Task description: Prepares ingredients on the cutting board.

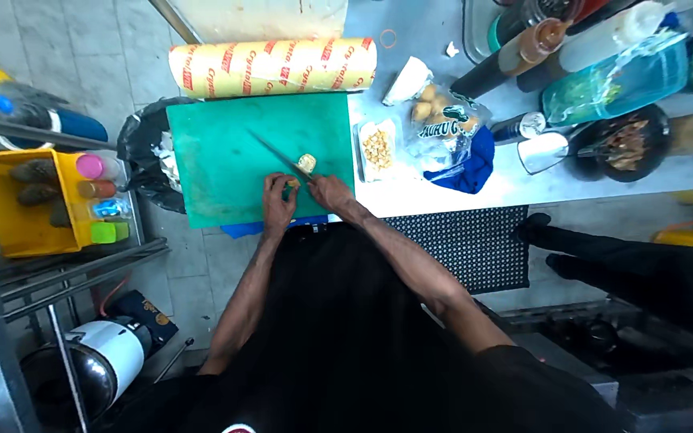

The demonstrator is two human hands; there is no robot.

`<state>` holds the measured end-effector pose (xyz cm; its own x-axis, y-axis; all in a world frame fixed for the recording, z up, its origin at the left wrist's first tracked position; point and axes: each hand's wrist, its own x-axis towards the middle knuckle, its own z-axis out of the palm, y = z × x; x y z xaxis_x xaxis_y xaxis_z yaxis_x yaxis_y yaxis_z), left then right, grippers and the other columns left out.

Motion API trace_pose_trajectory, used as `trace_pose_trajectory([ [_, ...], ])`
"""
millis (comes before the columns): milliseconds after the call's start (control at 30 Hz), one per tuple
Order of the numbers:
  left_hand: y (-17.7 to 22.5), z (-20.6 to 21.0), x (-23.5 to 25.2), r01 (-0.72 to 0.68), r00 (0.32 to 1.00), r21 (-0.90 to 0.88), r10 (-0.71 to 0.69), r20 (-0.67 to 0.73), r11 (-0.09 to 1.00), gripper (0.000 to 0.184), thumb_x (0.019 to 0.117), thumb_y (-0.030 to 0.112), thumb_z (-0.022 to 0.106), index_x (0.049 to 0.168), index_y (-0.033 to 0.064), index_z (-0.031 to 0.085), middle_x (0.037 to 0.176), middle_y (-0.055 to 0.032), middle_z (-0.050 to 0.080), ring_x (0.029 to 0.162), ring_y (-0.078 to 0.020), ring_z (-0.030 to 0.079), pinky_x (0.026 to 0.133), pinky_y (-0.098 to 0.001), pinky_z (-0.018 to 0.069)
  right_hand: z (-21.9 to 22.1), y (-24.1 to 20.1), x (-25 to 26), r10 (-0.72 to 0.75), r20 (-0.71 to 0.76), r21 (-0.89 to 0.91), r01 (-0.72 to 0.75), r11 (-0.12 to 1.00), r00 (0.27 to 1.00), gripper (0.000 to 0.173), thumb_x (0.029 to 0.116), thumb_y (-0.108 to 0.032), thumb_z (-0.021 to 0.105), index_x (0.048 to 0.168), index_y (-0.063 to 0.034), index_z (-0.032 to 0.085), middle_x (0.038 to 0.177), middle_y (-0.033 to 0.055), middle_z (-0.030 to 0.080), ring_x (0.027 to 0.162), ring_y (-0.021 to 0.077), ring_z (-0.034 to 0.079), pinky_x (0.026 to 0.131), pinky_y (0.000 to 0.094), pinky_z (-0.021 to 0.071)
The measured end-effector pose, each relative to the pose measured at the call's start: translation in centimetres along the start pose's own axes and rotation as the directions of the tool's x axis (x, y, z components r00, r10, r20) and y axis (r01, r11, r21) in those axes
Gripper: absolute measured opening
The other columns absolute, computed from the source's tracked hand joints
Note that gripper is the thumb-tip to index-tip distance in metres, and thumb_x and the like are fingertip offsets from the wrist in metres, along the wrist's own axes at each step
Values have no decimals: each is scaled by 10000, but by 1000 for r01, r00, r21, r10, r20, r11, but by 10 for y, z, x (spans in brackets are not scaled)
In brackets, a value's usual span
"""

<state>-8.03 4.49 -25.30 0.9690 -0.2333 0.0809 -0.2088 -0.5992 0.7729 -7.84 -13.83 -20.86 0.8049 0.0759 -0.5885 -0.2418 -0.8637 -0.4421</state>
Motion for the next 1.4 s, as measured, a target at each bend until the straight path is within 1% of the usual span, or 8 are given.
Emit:
trace_pose_trajectory([
  [133, 8, 3, 13, 13, 992, 120, -28, 123, 993, 263, 1008, 243, 648, 1232, 113, 694, 1308, -137, 630, 1213, -266, 613, 994, -390, 551, -17, 18, -16, 88, -82, 77, -82, 994, 993, 392, 1092, -399, 417, 1150, -83, 642, 948, 178, 696, 908, 375, 710, 743, 567, 574],
  [267, 11, -10, 24, 8, 985, 116, -28, 171, 993, 290, 991, 276, 675, 1201, 76, 694, 1266, -153, 639, 1148, -267, 643, 946, -393, 572, -27, 8, -43, 115, -42, -53, -117, 992, 992, 379, 1092, -394, 409, 1183, -100, 630, 980, 184, 698, 931, 388, 714, 737, 563, 583],
  [400, 4, -15, 24, -57, 980, 123, 32, 195, 991, 206, 1028, 213, 597, 1098, 55, 709, 1185, -147, 664, 1085, -255, 665, 947, -397, 570, -23, -7, -65, 121, -9, -188, -121, 975, 993, 362, 1103, -351, 399, 1207, -75, 610, 984, 216, 694, 914, 422, 714, 705, 570, 584],
  [600, 1, -3, 24, -75, 986, 144, 52, 161, 987, 183, 1014, 156, 594, 1057, 32, 722, 1147, -165, 689, 1100, -288, 673, 981, -416, 555, -34, -22, -92, 228, 71, -291, -198, 936, 971, 204, 1053, -145, 476, 1201, -37, 568, 1007, 224, 686, 922, 420, 715, 697, 549, 583],
  [867, -3, -5, 26, -92, 981, 129, 68, 182, 987, 187, 1014, 135, 585, 1046, 17, 726, 1148, -167, 691, 1125, -290, 663, 1005, -411, 538, 13, -26, -26, 115, -79, -215, -129, 968, 990, 206, 1055, -116, 467, 1221, -49, 569, 983, 209, 697, 909, 415, 719, 687, 545, 586],
  [1100, -10, -3, 21, -170, 979, 157, 149, 140, 973, 188, 1033, 147, 583, 1056, 23, 723, 1138, -165, 689, 1137, -291, 657, 1034, -396, 519, -18, -42, -66, 194, 53, -233, -177, 956, 979, 214, 1053, -124, 473, 1217, -31, 572, 1039, 221, 684, 949, 412, 713, 712, 542, 591],
  [1267, -12, -3, 21, -144, 979, 146, 120, 164, 979, 189, 1033, 141, 585, 1080, 16, 719, 1166, -180, 679, 1147, -308, 654, 1033, -410, 525, 18, -27, -29, 161, -49, -197, -168, 966, 986, 241, 1073, -180, 435, 1243, -72, 567, 985, 206, 701, 911, 413, 723, 696, 549, 588],
  [1400, -12, -6, 23, -206, 965, 132, 179, 192, 970, 209, 1053, 153, 560, 1100, 23, 716, 1155, -169, 682, 1144, -298, 653, 1038, -401, 519, -2, -38, -41, 170, -21, -211, -170, 963, 985, 225, 1066, -174, 458, 1213, -59, 584, 1005, 208, 693, 928, 410, 716, 702, 547, 586],
])
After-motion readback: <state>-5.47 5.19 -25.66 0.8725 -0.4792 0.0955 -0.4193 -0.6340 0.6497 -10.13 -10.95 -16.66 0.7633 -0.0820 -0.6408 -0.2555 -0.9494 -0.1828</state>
